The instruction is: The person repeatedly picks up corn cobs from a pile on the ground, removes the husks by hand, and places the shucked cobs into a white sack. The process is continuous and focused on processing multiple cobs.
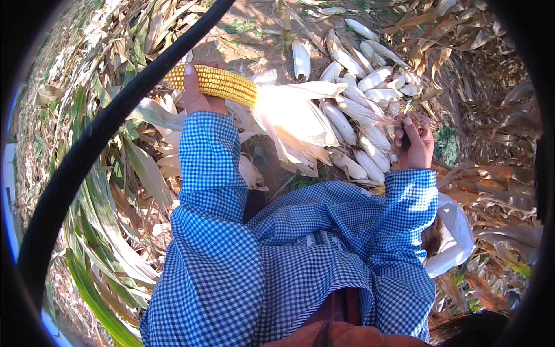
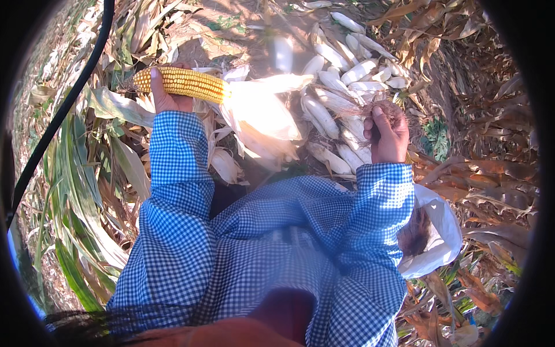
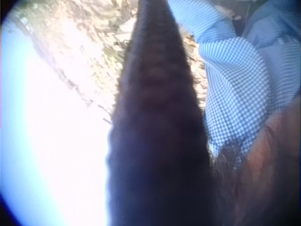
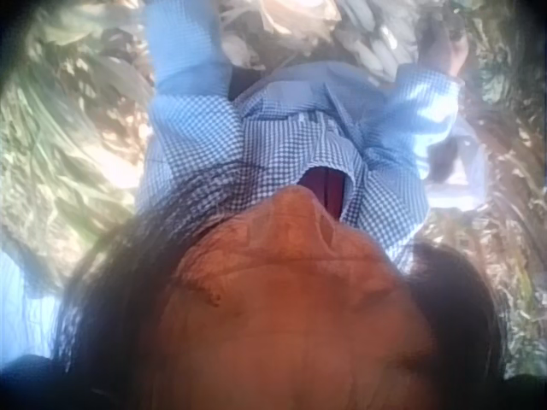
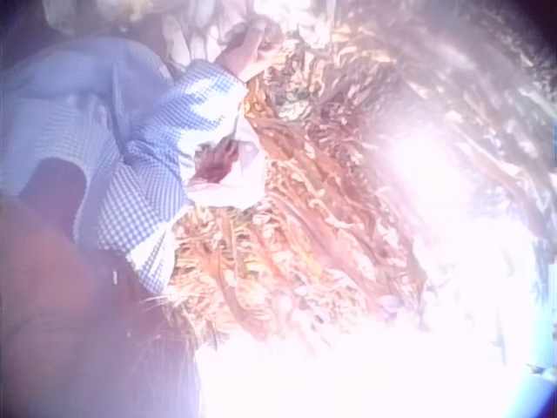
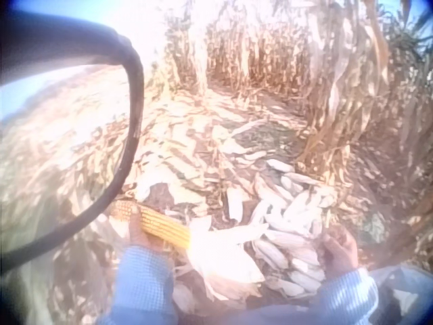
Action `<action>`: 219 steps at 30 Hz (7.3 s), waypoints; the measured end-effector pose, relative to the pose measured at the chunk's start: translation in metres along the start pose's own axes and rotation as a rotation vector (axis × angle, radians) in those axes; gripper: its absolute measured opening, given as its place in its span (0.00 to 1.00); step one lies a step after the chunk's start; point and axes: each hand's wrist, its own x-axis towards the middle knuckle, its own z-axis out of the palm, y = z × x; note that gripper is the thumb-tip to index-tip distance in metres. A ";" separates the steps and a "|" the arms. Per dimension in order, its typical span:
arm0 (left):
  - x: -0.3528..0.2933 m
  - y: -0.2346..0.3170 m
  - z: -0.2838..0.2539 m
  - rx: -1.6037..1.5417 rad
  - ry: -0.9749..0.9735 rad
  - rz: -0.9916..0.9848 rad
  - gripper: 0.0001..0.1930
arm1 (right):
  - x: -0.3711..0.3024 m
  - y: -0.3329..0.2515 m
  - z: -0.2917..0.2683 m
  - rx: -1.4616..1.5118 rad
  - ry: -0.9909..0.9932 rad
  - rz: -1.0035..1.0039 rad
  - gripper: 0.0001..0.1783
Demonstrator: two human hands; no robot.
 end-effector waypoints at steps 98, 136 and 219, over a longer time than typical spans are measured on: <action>-0.052 -0.087 0.006 0.544 -0.259 -0.368 0.18 | -0.057 0.093 0.080 -0.159 -0.547 0.456 0.30; 0.027 0.065 -0.050 1.197 0.425 0.451 0.20 | -0.046 0.087 0.067 0.163 -0.260 0.494 0.28; -0.028 -0.047 0.002 0.143 0.317 -0.770 0.16 | -0.081 0.093 0.107 -0.942 -0.564 0.077 0.42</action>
